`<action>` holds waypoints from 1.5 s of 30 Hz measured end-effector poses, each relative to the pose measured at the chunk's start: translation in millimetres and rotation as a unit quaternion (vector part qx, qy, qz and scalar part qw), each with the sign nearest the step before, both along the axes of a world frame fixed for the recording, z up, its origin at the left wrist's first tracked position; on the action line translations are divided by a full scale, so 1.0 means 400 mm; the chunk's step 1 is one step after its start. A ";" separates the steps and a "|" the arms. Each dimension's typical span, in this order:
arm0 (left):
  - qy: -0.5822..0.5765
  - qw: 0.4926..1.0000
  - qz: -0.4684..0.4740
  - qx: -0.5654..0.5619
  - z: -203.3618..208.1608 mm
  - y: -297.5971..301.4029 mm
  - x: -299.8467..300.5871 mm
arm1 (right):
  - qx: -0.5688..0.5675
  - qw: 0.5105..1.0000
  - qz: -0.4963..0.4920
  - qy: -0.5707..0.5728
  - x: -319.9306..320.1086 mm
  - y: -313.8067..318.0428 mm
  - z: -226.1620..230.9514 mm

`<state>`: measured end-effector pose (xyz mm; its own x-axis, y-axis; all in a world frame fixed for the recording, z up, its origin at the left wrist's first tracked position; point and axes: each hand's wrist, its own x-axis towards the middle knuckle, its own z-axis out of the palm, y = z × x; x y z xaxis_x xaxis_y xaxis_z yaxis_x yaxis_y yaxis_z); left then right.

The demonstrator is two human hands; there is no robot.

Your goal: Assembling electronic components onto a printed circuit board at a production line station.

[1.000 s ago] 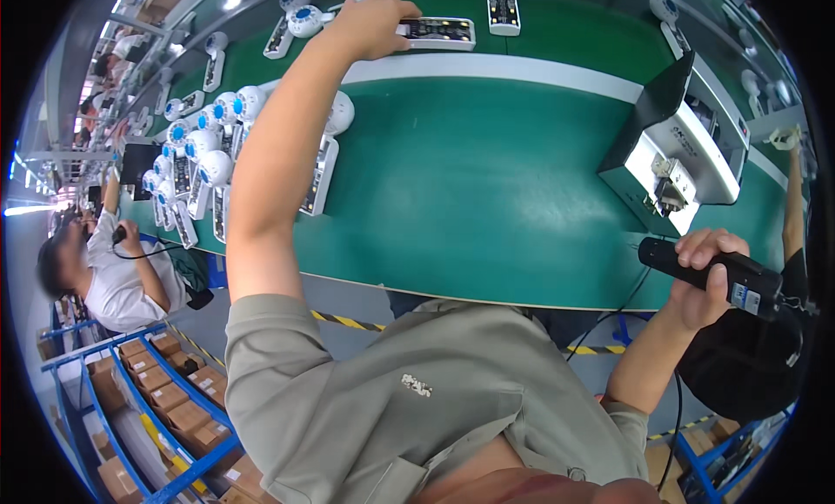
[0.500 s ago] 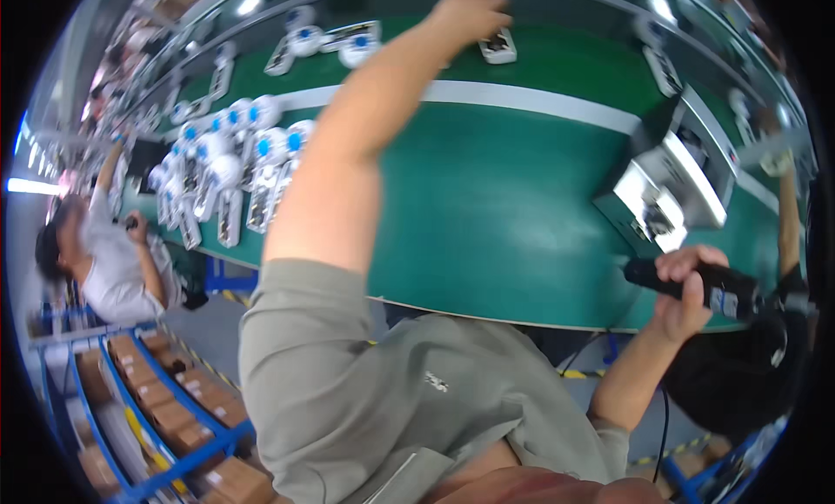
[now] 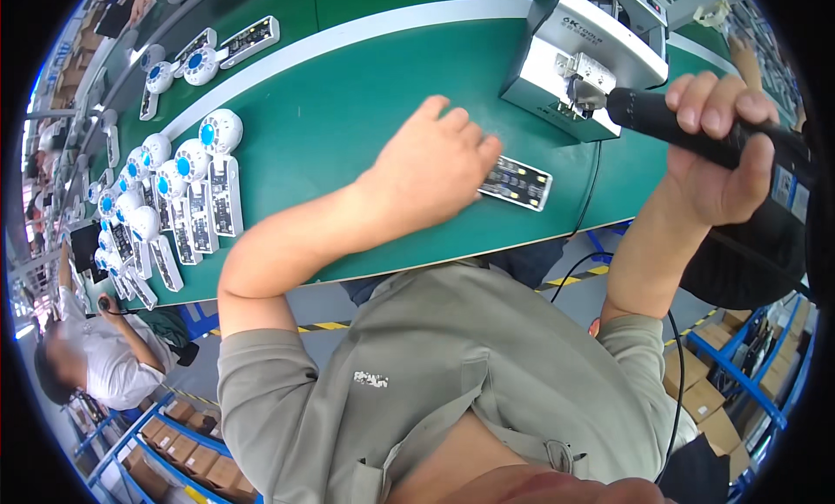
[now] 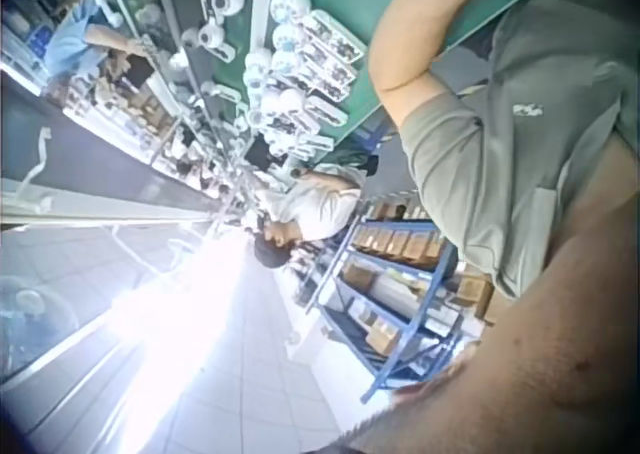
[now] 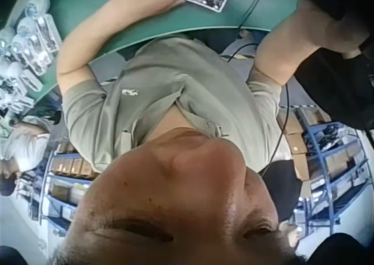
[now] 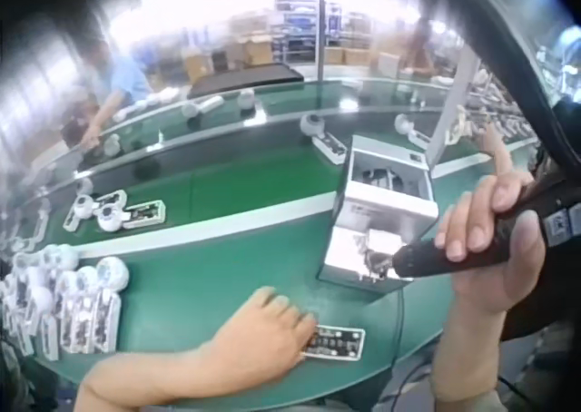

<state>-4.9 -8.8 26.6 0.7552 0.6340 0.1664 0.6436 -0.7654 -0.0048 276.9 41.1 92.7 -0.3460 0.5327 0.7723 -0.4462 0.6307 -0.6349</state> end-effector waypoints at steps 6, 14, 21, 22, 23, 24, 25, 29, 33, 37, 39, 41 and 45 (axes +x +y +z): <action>-0.137 0.988 -0.068 -0.036 -0.063 -0.011 0.006 | -0.006 0.999 0.008 -0.053 -0.008 0.026 -0.015; -0.111 0.984 -0.078 -0.116 -0.064 -0.002 -0.014 | -0.107 0.991 0.065 -0.047 -0.068 -0.045 -0.022; -0.113 0.983 -0.088 -0.113 -0.068 0.009 -0.012 | -0.098 0.991 0.085 -0.020 -0.133 -0.058 -0.108; -0.114 0.983 -0.091 -0.112 -0.069 0.010 -0.012 | -0.095 0.992 0.086 -0.019 -0.137 -0.054 -0.115; -0.115 0.983 -0.093 -0.112 -0.070 0.010 -0.013 | -0.092 0.992 0.086 -0.018 -0.141 -0.052 -0.119; -0.116 0.983 -0.092 -0.112 -0.070 0.010 -0.012 | -0.093 0.992 0.088 -0.019 -0.143 -0.052 -0.121; -0.118 0.982 -0.091 -0.113 -0.070 0.010 -0.011 | -0.097 0.991 0.086 -0.019 -0.145 -0.053 -0.122; -0.127 0.981 -0.090 -0.116 -0.071 0.011 -0.008 | -0.112 0.990 0.079 -0.021 -0.153 -0.056 -0.122; -0.129 0.981 -0.095 -0.112 -0.072 0.015 -0.010 | -0.108 0.990 0.087 -0.038 -0.163 -0.052 -0.113; -0.133 0.980 -0.091 -0.117 -0.076 0.018 -0.011 | -0.119 0.987 0.096 -0.049 -0.168 -0.041 -0.123; -0.134 0.980 -0.092 -0.117 -0.075 0.018 -0.011 | -0.122 0.986 0.097 -0.054 -0.170 -0.042 -0.123; -0.133 0.979 -0.094 -0.120 -0.073 0.019 -0.012 | -0.123 0.987 0.084 -0.059 -0.177 -0.048 -0.119; -0.131 0.980 -0.101 -0.112 -0.066 0.021 -0.007 | -0.128 0.988 0.032 -0.080 -0.153 -0.084 -0.074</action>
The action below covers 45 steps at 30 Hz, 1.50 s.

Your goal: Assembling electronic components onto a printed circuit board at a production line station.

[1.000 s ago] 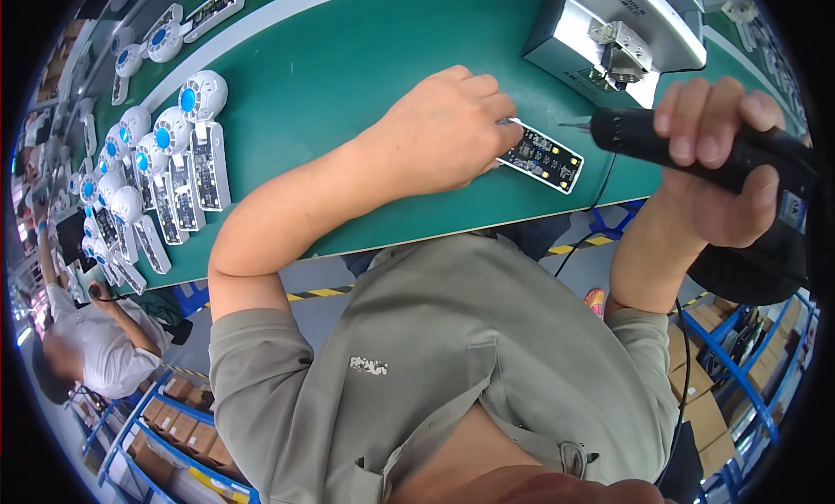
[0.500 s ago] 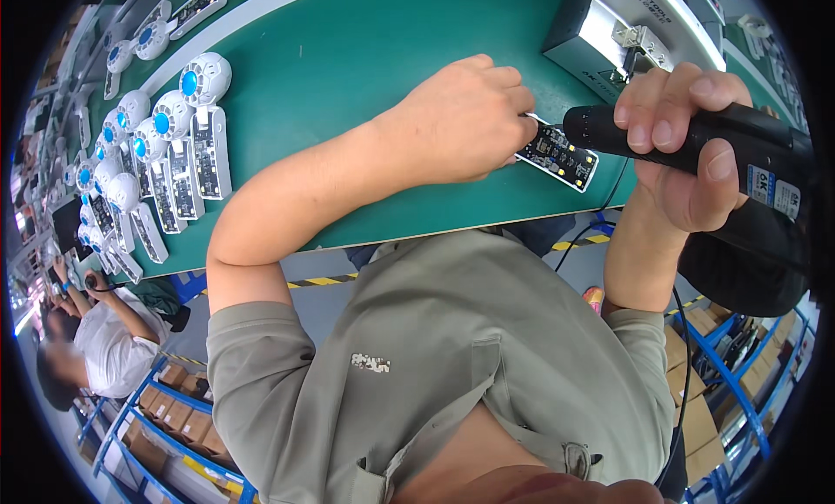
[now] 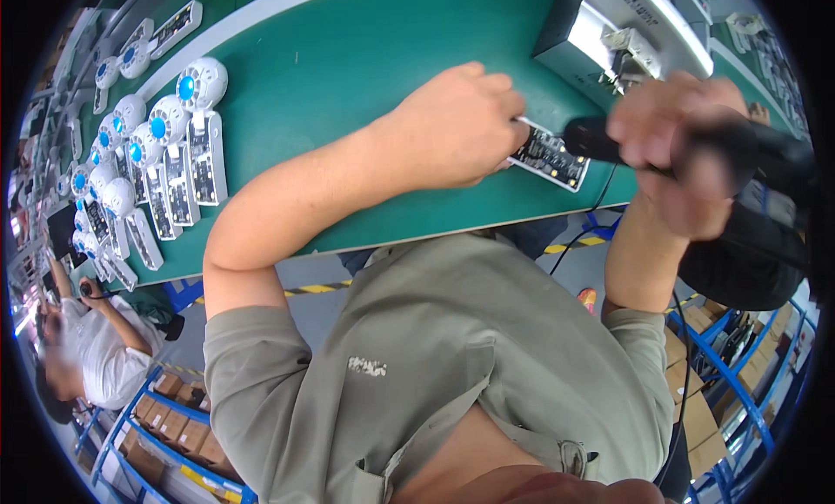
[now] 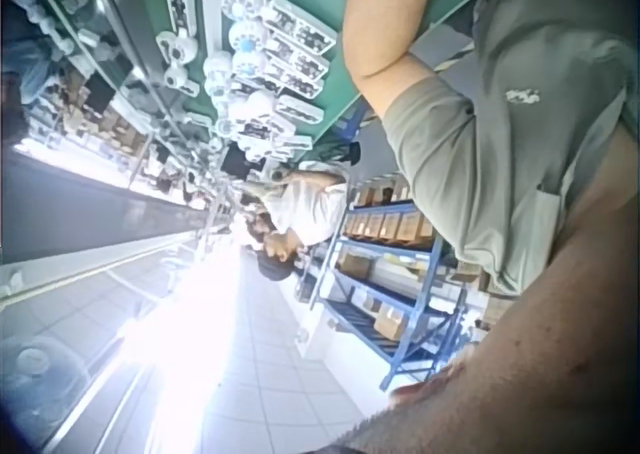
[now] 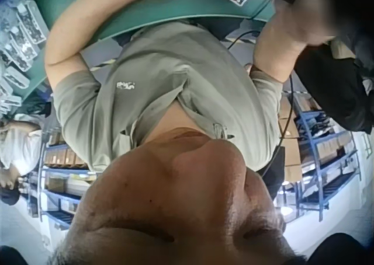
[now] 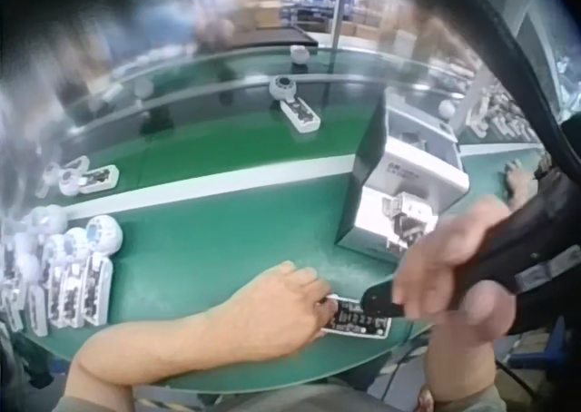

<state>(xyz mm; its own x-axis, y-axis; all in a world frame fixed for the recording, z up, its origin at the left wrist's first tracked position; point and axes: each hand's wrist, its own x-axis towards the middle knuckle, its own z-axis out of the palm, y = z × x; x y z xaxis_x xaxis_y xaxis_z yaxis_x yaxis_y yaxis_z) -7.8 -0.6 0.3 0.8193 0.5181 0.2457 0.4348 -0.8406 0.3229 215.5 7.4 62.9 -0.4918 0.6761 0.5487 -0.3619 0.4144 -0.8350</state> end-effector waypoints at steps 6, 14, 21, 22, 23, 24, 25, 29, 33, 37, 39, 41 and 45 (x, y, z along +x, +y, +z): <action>0.020 0.999 0.035 0.011 -0.002 -0.025 -0.006 | 0.056 0.997 -0.023 0.052 0.174 0.041 0.118; 0.012 0.999 0.031 0.000 -0.003 -0.020 0.004 | 0.135 0.990 -0.037 0.013 0.125 0.093 0.070; 0.005 0.999 0.040 -0.006 0.003 -0.013 0.005 | 0.058 0.998 -0.027 0.000 0.117 0.040 0.062; 0.005 0.999 0.041 -0.002 0.003 -0.015 0.006 | 0.047 0.998 -0.037 0.016 0.122 0.021 0.054; 0.006 0.999 0.042 0.001 0.002 -0.017 0.007 | 0.036 0.998 -0.046 0.032 0.124 0.010 0.045; 0.006 0.999 0.040 -0.001 0.002 -0.016 0.007 | 0.034 0.998 -0.048 0.031 0.125 0.004 0.034; 0.006 0.999 0.040 -0.002 0.003 -0.016 0.006 | 0.028 0.997 -0.062 0.036 0.124 -0.002 0.022; 0.009 0.999 0.040 -0.003 0.005 -0.016 0.004 | 0.013 0.994 -0.101 0.051 0.128 -0.015 -0.011; 0.004 0.999 0.036 -0.006 0.006 -0.015 0.006 | 0.000 0.997 -0.073 0.007 0.148 -0.019 -0.020; -0.001 0.999 0.039 -0.001 0.001 -0.017 0.006 | -0.003 0.995 -0.092 0.048 0.124 -0.020 -0.017; -0.003 0.999 0.039 0.000 -0.001 -0.018 0.006 | -0.005 0.993 -0.099 0.061 0.121 -0.018 -0.017; -0.003 0.999 0.039 -0.005 0.000 -0.017 0.006 | -0.006 0.994 -0.096 0.058 0.123 -0.016 -0.018; -0.003 0.999 0.041 -0.011 0.001 -0.016 0.006 | -0.008 0.995 -0.090 0.051 0.128 -0.013 -0.018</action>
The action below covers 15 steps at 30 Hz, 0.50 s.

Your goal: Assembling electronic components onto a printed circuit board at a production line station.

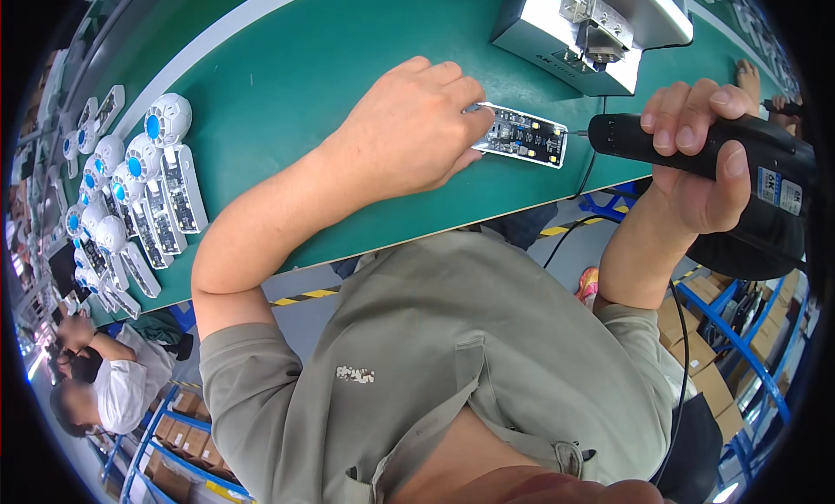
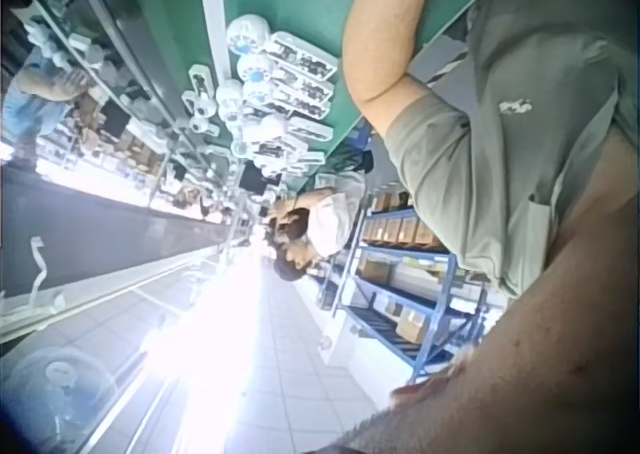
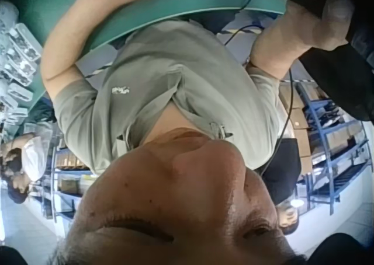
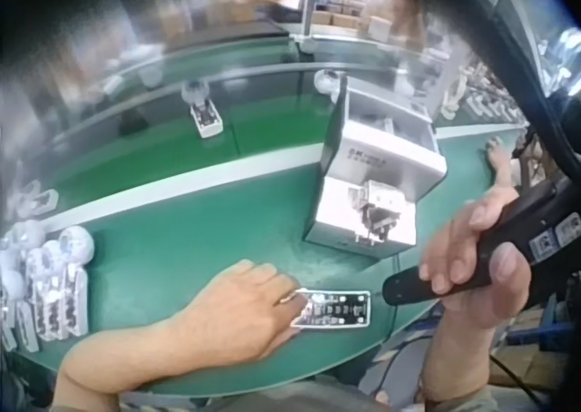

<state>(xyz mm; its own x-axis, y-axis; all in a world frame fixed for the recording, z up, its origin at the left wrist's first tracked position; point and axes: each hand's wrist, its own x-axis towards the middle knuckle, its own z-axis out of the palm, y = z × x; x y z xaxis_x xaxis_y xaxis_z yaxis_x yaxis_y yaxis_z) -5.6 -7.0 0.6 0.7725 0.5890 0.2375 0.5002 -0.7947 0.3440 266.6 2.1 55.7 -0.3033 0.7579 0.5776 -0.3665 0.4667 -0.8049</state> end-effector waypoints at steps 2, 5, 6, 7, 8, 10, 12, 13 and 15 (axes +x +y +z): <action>0.000 1.000 0.001 -0.001 0.000 -0.001 0.000 | 0.000 1.000 0.003 -0.005 0.001 -0.002 0.003; 0.002 1.000 0.001 -0.002 0.001 -0.001 0.001 | -0.001 1.000 0.004 -0.011 0.001 -0.003 0.002; 0.004 1.000 0.001 -0.001 0.001 -0.001 0.002 | 0.000 1.000 0.004 -0.015 0.002 -0.003 0.002; 0.005 1.000 0.000 0.000 0.001 -0.001 0.002 | 0.001 1.000 0.005 -0.018 0.002 -0.003 0.001; 0.007 1.000 0.000 0.001 0.001 0.000 0.002 | 0.002 1.000 0.006 -0.022 0.002 -0.003 0.000; 0.007 1.000 0.000 -0.002 0.002 0.000 0.002 | 0.001 1.000 0.014 -0.022 0.005 0.001 -0.006; 0.007 1.000 -0.001 -0.004 0.002 0.001 0.001 | 0.002 0.999 0.029 -0.024 0.009 0.007 -0.011; 0.007 1.000 -0.001 -0.004 0.002 0.001 0.001 | 0.003 0.999 0.037 -0.025 0.010 0.009 -0.012; 0.007 1.000 -0.002 -0.005 0.001 0.001 0.001 | 0.000 0.999 0.036 -0.026 0.008 0.008 -0.014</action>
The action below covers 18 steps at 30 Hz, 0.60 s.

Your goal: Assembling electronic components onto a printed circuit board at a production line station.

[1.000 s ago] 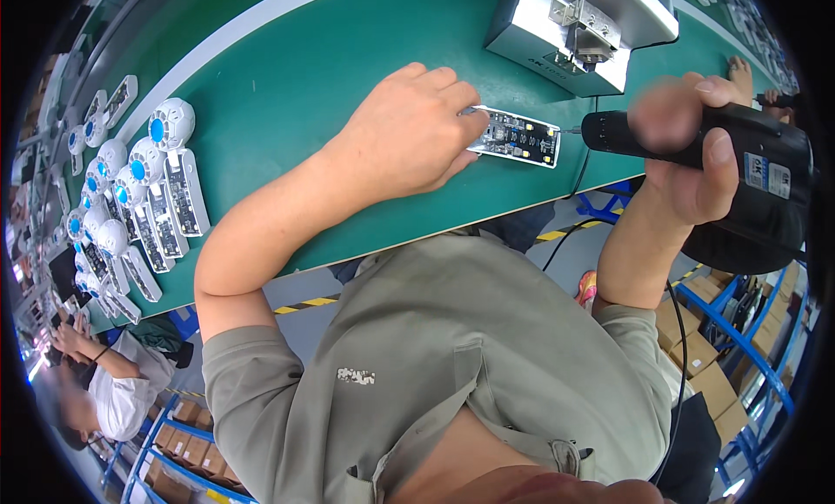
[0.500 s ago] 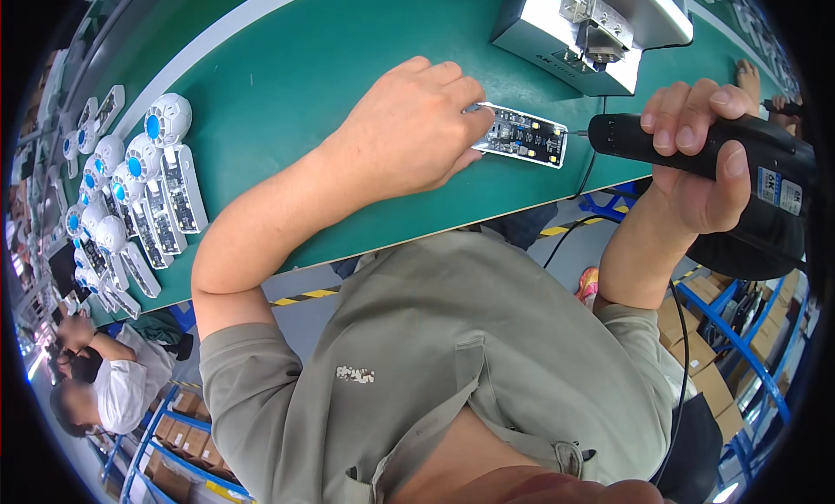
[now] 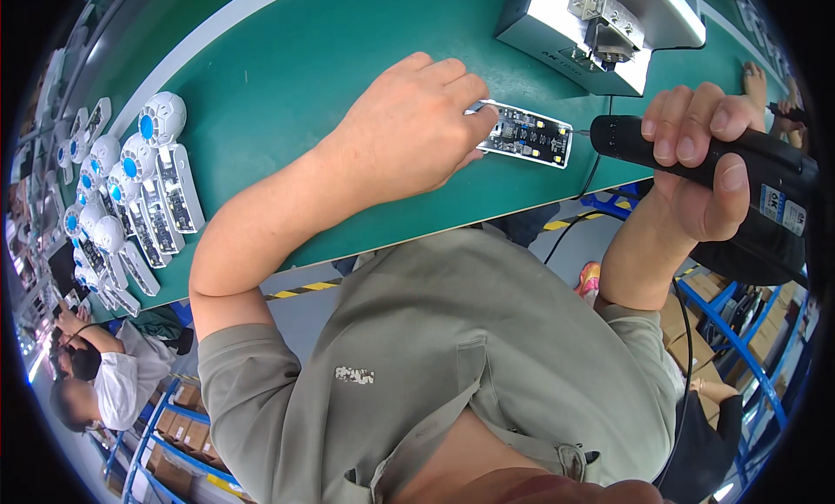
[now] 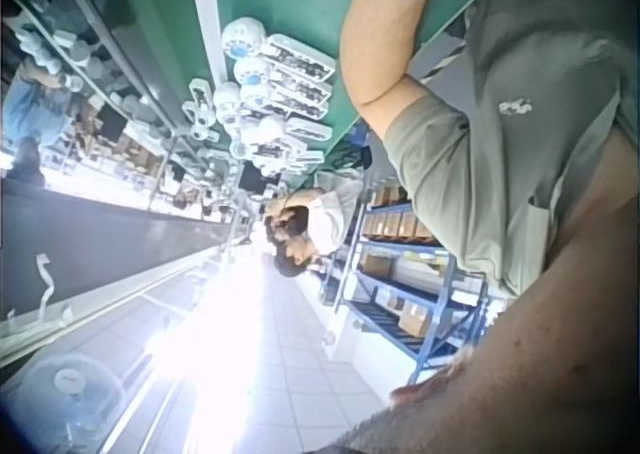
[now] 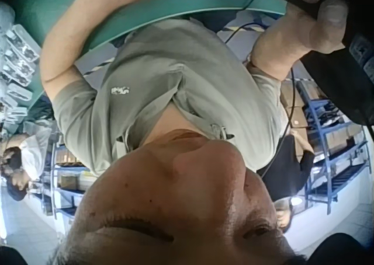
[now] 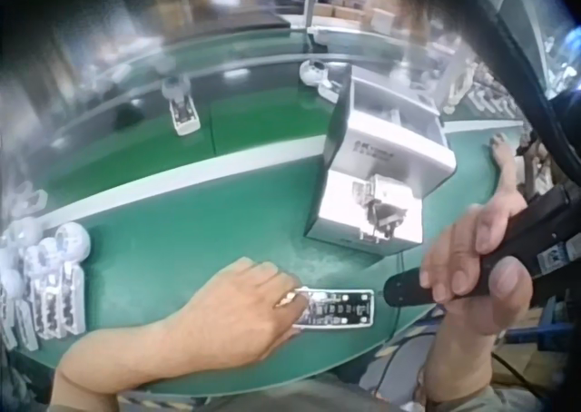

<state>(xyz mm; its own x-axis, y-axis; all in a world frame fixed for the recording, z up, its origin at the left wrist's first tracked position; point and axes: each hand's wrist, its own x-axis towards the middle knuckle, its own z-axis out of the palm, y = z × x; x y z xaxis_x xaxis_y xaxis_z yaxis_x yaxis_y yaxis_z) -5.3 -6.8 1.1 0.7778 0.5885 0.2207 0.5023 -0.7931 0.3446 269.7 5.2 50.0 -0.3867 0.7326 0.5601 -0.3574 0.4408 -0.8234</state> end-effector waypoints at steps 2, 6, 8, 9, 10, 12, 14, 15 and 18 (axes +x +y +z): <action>0.001 1.000 -0.001 0.001 0.001 0.000 -0.001 | -0.002 1.000 -0.002 -0.002 -0.004 -0.001 0.000; 0.005 1.000 -0.005 0.010 -0.001 0.002 -0.002 | -0.010 1.000 0.006 0.002 -0.008 0.003 0.022; 0.011 1.000 -0.006 0.015 -0.002 0.001 -0.002 | -0.021 1.000 0.017 0.010 -0.010 0.009 0.038; 0.010 1.000 -0.004 0.020 -0.002 0.000 -0.003 | -0.016 1.000 0.018 0.008 -0.010 0.015 0.050; 0.009 1.000 -0.002 0.020 -0.001 0.000 -0.003 | 0.017 1.000 0.010 0.014 -0.009 0.028 0.072; 0.009 1.000 -0.002 0.018 0.000 -0.004 -0.003 | 0.079 0.997 -0.012 0.024 -0.005 0.050 0.118; 0.008 1.000 -0.001 0.020 0.001 -0.004 -0.003 | 0.113 0.993 -0.020 0.029 -0.002 0.065 0.127; 0.011 1.000 -0.002 0.022 0.002 -0.004 -0.003 | 0.124 0.992 -0.009 0.014 -0.001 0.076 0.123; 0.019 1.000 -0.007 0.023 0.001 -0.004 -0.002 | 0.152 0.988 0.021 -0.031 0.000 0.099 0.110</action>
